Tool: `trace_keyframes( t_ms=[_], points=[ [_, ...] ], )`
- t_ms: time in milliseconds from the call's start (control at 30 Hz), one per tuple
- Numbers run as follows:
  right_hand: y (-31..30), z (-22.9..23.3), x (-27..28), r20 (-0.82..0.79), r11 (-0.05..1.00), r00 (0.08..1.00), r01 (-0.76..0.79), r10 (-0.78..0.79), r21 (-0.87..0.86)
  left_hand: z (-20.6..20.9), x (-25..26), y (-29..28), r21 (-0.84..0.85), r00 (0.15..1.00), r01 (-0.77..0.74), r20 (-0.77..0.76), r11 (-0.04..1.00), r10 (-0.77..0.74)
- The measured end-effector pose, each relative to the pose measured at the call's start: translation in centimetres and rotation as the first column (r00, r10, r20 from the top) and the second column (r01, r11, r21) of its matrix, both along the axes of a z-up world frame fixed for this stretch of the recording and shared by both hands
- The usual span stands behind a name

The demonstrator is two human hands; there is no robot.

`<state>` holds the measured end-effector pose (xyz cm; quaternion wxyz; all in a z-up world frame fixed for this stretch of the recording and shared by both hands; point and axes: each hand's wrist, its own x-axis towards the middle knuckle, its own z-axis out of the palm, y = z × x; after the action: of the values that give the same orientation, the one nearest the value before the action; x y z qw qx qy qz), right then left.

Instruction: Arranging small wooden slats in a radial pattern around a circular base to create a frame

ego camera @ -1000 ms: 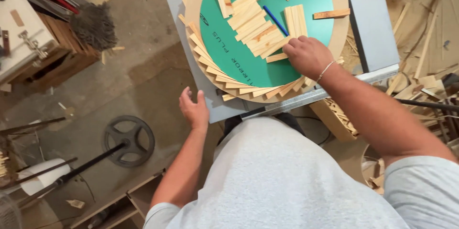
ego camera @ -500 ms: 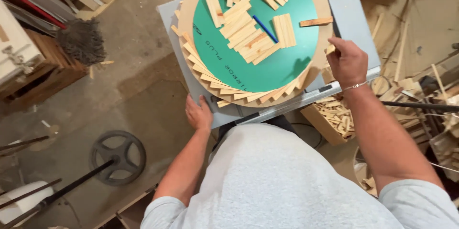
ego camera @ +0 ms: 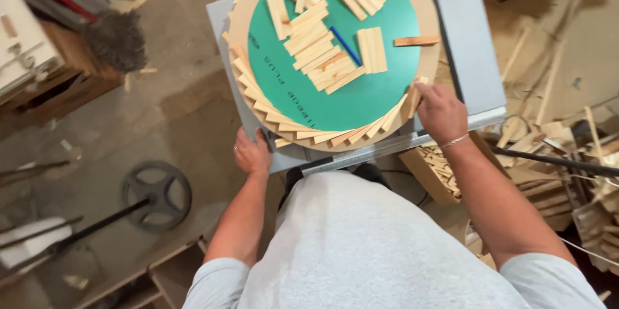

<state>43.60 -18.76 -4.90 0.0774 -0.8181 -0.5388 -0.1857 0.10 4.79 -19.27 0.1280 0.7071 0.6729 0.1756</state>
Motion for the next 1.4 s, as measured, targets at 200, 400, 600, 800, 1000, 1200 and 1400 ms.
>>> trace_keyframes(
  t_ms=[200,400,600,800,1000,1200,1400],
  points=[
    [0.7,4.0,-1.1,-0.804,0.938,0.516,0.319,-0.294,-0.139,0.9,-0.1,-0.3,-0.034,0.998,-0.020,-0.057,0.999,0.018],
    [1.0,5.5,-1.4,-0.986,0.849,-0.111,0.504,-0.122,-0.161,2.0,0.1,-0.4,-0.122,0.993,-0.055,-0.113,0.991,0.041],
    [2.0,3.5,0.0,-0.969,0.834,-0.165,0.497,-0.181,-0.240,0.3,-0.3,-0.1,-0.123,0.990,-0.084,-0.124,0.989,0.069],
    [3.1,5.2,-0.1,-0.953,0.810,-0.185,0.504,-0.238,-0.300,0.9,-0.3,-0.2,-0.103,0.990,-0.067,-0.128,0.992,0.053],
    [4.2,5.8,-0.8,-0.958,0.830,-0.156,0.479,-0.239,-0.285,1.2,-0.1,-0.2,-0.127,0.990,-0.076,-0.129,0.989,0.059],
    [3.8,4.5,0.0,-0.976,0.835,-0.083,0.506,-0.201,-0.215,0.8,-0.2,-0.3,-0.091,0.987,-0.075,-0.146,0.993,0.061],
    [6.9,7.1,2.0,-0.801,0.842,0.293,0.328,-0.522,-0.429,1.8,0.1,-0.2,-0.122,0.990,-0.078,-0.128,0.989,0.062]
  ],
)
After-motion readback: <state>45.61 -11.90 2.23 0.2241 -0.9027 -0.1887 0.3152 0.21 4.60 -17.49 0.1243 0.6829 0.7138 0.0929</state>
